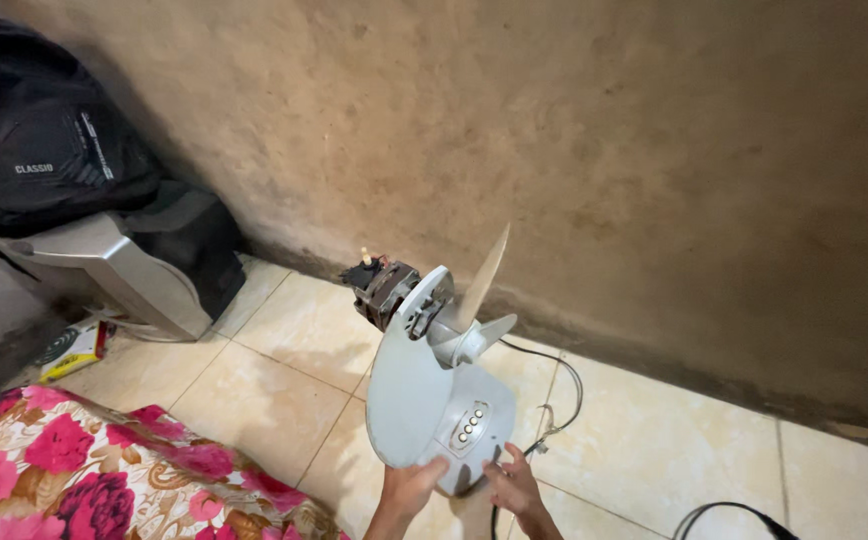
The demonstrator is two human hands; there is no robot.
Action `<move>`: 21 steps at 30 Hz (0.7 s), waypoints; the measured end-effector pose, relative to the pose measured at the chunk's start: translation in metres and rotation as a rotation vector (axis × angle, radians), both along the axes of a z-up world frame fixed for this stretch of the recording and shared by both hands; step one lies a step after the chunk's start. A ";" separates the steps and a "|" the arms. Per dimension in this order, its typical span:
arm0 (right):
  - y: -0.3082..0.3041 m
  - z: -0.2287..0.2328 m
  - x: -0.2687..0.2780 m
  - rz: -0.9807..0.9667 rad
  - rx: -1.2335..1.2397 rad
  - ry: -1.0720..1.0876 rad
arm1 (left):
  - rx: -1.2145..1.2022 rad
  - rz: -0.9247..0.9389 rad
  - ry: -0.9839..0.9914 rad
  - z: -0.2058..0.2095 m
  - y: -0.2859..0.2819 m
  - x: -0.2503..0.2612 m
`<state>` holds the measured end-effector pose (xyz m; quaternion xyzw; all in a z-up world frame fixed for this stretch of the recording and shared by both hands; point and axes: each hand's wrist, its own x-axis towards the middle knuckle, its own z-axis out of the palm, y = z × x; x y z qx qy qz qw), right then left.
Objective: The person assembles a small white table fan by attaching the fan blades to the motor hub and securing them with a central cap. They then plug the fan into a power strip and turn it on to test operation.
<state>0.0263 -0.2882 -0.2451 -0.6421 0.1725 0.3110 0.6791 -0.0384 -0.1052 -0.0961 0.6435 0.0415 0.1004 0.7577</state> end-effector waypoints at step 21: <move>0.024 -0.029 0.012 -0.183 0.068 -0.194 | 0.866 0.669 -0.283 0.216 -0.029 -0.002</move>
